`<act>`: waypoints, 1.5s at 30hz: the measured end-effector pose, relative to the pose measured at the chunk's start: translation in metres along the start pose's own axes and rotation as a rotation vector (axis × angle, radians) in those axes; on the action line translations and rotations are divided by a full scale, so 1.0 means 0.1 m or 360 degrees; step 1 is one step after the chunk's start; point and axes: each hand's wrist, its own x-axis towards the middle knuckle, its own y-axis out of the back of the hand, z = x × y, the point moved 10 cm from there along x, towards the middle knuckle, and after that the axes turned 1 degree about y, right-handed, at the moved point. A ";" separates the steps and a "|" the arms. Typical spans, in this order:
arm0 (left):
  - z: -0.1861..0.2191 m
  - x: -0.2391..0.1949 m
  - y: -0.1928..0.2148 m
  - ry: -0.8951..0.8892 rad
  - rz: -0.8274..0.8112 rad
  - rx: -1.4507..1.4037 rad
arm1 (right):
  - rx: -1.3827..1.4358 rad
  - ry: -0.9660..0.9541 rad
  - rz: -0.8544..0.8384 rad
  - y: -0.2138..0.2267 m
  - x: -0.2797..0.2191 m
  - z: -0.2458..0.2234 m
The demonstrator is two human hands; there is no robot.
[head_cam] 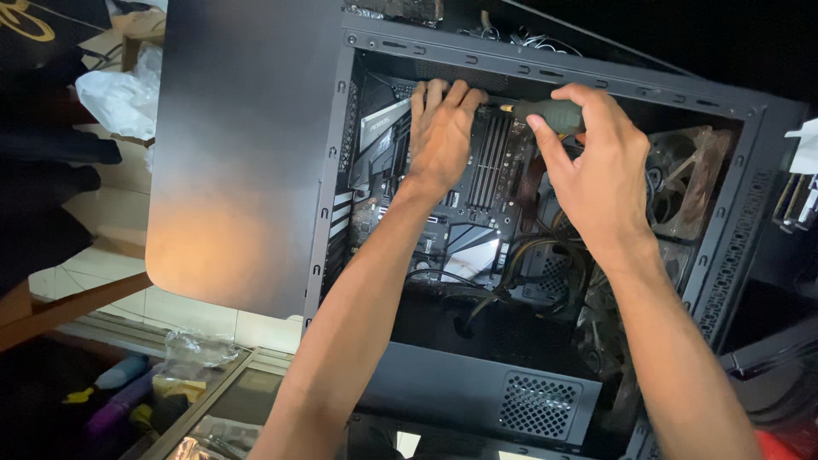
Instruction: The person uses a screwdriver to secure a motherboard inside a computer case. They repeatedly tighten screws at various mounting points on the board and case frame.
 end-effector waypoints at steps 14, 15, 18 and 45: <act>-0.01 -0.01 -0.04 0.0014 -0.0071 0.0054 | -0.1492 0.0371 -0.0126 -0.29 0.10 -0.42; 0.00 -0.02 -0.01 -0.0018 -0.0013 0.0024 | -0.1512 0.0380 -0.0089 -0.28 0.13 -0.44; -0.04 0.00 -0.09 0.0032 -0.0045 0.0096 | -0.1606 0.0400 0.0086 -0.23 0.20 -0.49; -0.05 -0.02 -0.07 0.0035 -0.0067 0.0044 | -0.1678 0.0751 -0.0081 -0.38 0.21 -0.48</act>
